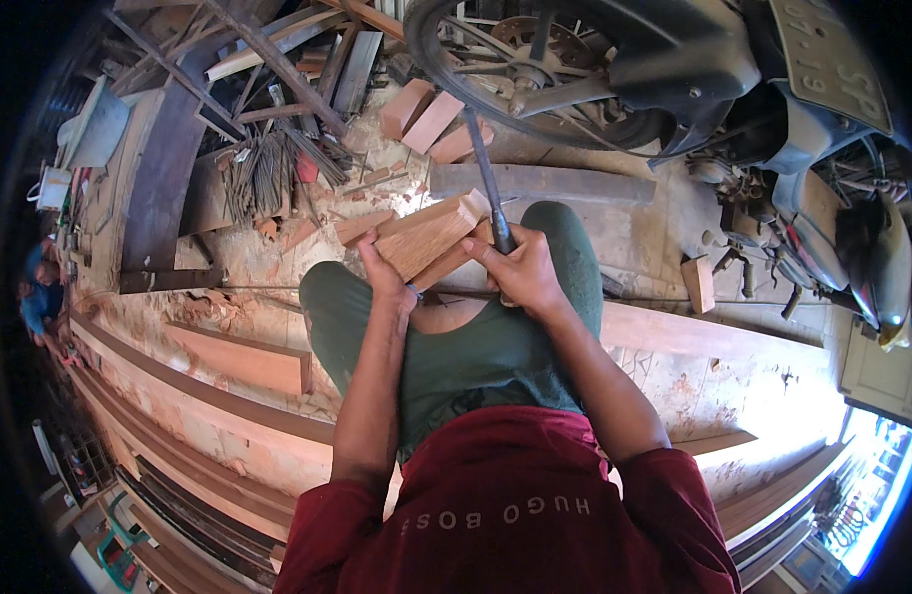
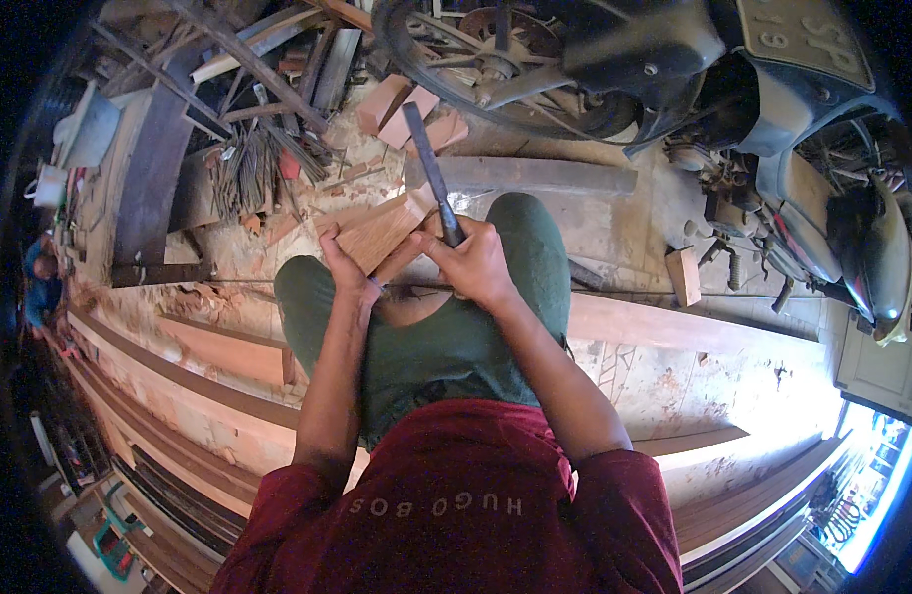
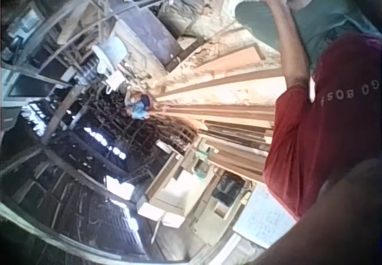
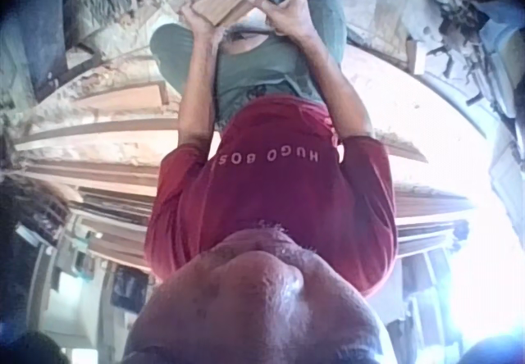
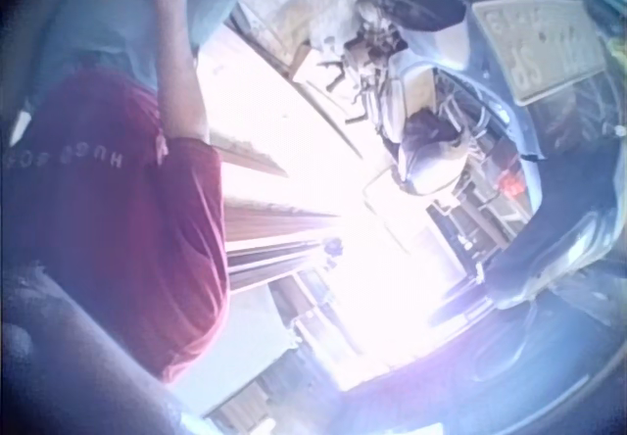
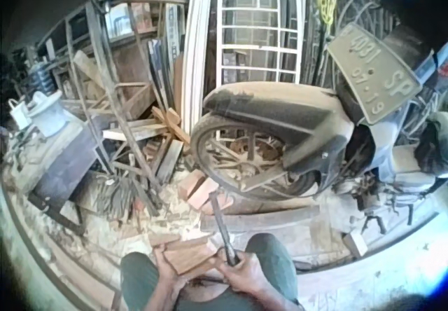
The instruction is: The person sits on the floor and sharpens a metal tool using a sharpening stone. They hold the tool in one hand and the stone in the other, rubbing the stone against the tool's edge repeatedly. The person occasionally pauses to inspect the tool and adjust their grip.
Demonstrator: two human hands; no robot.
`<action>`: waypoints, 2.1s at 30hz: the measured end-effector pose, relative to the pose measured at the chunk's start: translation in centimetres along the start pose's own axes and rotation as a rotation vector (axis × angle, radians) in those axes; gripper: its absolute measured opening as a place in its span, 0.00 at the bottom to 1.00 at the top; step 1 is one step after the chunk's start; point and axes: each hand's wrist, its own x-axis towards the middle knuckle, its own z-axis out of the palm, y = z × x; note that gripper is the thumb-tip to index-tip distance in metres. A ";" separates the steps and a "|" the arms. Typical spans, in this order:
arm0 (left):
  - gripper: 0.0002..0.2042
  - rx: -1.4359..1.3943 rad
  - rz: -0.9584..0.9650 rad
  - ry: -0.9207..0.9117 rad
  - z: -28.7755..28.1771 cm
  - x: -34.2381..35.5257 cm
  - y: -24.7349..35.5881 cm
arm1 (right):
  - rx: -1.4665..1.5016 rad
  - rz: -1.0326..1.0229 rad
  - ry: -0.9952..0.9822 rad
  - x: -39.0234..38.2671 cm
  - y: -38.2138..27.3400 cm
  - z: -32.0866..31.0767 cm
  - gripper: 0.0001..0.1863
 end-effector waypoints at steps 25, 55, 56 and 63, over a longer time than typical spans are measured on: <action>0.31 0.010 -0.339 -0.057 -3.6 1.0 -5.1 | 0.128 0.138 -0.484 7.5 5.0 -4.3 0.19; 0.43 0.288 0.044 0.735 -8.8 10.9 -7.8 | 0.212 0.088 -0.145 -0.5 3.9 -1.3 0.14; 0.43 0.389 0.028 0.678 -7.4 10.5 -8.8 | 0.186 0.047 -0.096 -0.3 4.5 -1.2 0.14; 0.32 0.834 0.434 0.456 -3.1 8.5 -4.3 | 0.119 -0.129 0.110 1.0 3.5 1.4 0.13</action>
